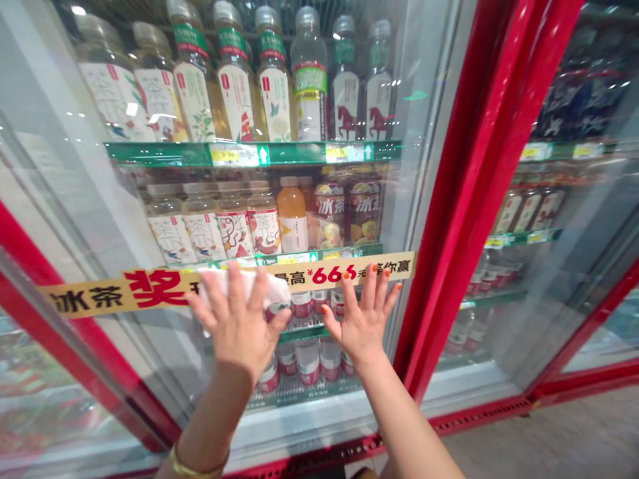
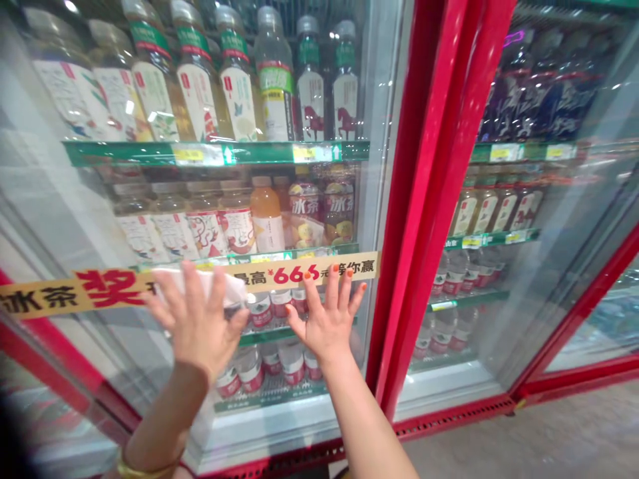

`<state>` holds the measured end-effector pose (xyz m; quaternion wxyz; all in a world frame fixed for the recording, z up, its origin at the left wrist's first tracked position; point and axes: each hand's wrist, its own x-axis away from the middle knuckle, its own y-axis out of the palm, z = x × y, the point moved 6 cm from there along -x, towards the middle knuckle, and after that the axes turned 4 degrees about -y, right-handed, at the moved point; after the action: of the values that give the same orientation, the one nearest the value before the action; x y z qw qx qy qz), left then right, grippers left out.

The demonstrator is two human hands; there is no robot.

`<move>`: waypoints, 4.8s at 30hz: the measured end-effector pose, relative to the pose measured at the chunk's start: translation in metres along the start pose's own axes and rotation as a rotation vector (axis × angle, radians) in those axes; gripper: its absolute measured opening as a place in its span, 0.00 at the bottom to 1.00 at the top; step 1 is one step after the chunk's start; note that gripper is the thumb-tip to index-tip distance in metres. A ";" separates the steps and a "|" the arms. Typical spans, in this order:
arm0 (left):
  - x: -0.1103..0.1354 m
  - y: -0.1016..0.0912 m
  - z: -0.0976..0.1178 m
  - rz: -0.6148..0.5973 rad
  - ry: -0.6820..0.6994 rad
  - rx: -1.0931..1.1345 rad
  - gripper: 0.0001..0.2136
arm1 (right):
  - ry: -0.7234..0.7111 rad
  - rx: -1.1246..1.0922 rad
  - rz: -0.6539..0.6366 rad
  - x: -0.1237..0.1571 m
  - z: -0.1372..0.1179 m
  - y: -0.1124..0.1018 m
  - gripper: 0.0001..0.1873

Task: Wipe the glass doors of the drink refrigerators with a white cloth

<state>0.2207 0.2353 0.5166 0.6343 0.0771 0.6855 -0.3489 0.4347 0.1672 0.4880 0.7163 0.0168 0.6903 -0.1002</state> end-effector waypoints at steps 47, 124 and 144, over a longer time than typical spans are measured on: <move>0.056 -0.022 -0.086 0.082 -0.309 -0.104 0.44 | -0.013 -0.032 -0.003 0.009 0.009 0.003 0.49; -0.083 -0.063 -0.056 0.073 0.612 -0.168 0.51 | -0.344 -0.091 -0.010 -0.117 -0.012 -0.020 0.48; -0.157 -0.060 0.018 0.084 0.550 -0.119 0.48 | -0.264 -0.025 0.016 -0.090 0.017 -0.013 0.54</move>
<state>0.2317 0.2330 0.6851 0.4420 0.1597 0.8473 -0.2472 0.4473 0.1623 0.5793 0.8020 0.0001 0.5909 -0.0875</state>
